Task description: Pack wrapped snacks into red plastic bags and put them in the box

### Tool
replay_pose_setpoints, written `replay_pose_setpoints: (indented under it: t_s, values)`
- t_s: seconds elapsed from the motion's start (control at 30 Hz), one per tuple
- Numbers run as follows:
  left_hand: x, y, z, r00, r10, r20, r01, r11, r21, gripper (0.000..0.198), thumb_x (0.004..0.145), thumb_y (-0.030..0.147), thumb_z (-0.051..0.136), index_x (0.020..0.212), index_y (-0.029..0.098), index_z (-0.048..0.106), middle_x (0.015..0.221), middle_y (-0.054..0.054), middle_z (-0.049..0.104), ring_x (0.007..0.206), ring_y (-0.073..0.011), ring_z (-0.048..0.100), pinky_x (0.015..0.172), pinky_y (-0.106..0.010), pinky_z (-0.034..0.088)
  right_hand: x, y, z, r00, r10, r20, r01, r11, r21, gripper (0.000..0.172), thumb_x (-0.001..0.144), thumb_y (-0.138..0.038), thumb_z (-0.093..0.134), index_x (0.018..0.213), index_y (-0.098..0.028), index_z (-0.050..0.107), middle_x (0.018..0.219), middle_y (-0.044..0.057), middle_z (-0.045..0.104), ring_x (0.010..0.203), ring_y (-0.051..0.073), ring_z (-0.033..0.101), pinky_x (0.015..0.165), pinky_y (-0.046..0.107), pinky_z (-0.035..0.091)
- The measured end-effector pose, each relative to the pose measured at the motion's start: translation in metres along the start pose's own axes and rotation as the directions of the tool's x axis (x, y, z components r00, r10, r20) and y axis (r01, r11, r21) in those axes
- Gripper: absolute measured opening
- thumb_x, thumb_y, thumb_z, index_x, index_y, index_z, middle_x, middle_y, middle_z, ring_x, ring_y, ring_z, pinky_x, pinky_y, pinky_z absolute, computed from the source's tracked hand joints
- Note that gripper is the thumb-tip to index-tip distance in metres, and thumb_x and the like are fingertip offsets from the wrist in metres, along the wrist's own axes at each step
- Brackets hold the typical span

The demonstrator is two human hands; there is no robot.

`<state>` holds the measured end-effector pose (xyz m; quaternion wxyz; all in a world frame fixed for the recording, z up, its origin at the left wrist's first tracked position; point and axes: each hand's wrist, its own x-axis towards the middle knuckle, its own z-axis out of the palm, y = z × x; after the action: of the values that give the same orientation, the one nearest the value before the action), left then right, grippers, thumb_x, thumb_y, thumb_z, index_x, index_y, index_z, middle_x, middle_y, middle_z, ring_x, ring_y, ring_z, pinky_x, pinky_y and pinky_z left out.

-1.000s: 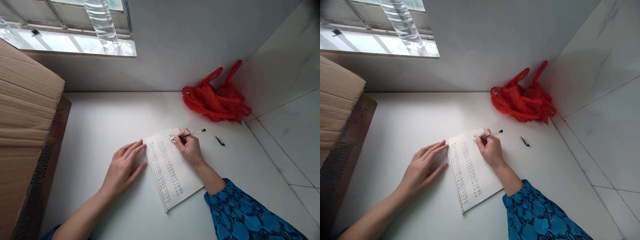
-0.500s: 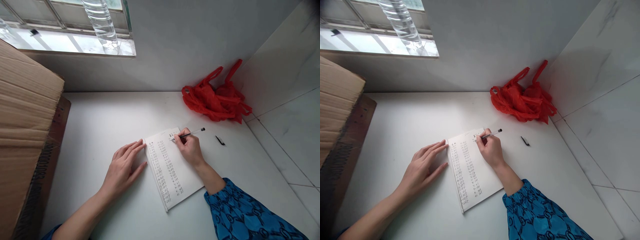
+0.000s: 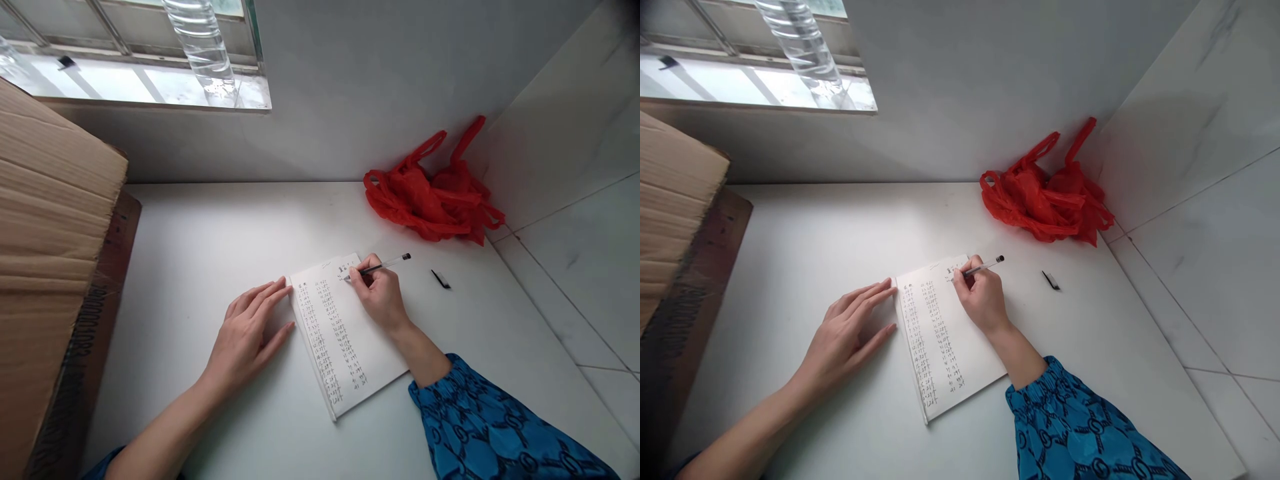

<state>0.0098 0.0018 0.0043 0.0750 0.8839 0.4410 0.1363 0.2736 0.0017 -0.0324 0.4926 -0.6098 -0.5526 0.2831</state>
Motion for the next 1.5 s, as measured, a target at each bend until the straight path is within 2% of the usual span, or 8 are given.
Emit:
replay_pose_setpoints:
  t_s: [0.13,0.43,0.87,1.5]
  values:
    - [-0.0005,0.0001,0.0001,1.000,-0.001,0.001,0.001,1.000,0.000,0.047,0.097,0.037,0.054,0.142,0.029,0.045,0.150,-0.004,0.052,0.135,-0.0305,0.048,0.106,-0.052,0.045,-0.0020,-0.0006,-0.0017,0.999,-0.013,-0.045,0.015,0.999,0.034,0.025,0.093,-0.037,0.057,0.074,-0.024,0.047,0.056,-0.006,0.048,0.048,0.012,0.049,0.048,0.025,0.039]
    - [-0.0015,0.0000,-0.0007,1.000,-0.001,0.014,0.000,1.000,0.011,0.047,0.098,0.037,0.054,0.143,0.028,0.043,0.151,-0.004,0.051,0.136,-0.0292,0.046,0.108,-0.050,0.043,-0.0018,-0.0002,-0.0018,0.999,0.006,0.033,-0.007,0.999,0.045,0.022,0.093,-0.035,0.059,0.076,-0.023,0.051,0.062,-0.004,0.057,0.051,0.013,0.055,0.050,0.024,0.040]
    - [-0.0013,-0.0013,0.0008,1.000,0.005,0.015,-0.006,1.000,0.018,0.047,0.099,0.037,0.053,0.143,0.028,0.042,0.150,-0.004,0.052,0.135,-0.0290,0.046,0.107,-0.050,0.042,-0.0015,-0.0004,-0.0008,0.999,0.001,0.042,-0.001,1.000,0.001,0.023,0.092,-0.032,0.059,0.073,-0.023,0.048,0.056,-0.006,0.052,0.047,0.011,0.049,0.050,0.024,0.037]
    - [-0.0017,-0.0009,0.0021,1.000,0.006,0.015,-0.006,1.000,0.019,0.047,0.099,0.038,0.052,0.144,0.029,0.041,0.151,-0.004,0.051,0.136,-0.0290,0.045,0.107,-0.051,0.042,-0.0012,0.0015,-0.0011,1.000,0.000,0.018,0.000,1.000,-0.006,0.023,0.092,-0.030,0.058,0.073,-0.023,0.047,0.057,-0.007,0.048,0.048,0.010,0.046,0.049,0.023,0.036]
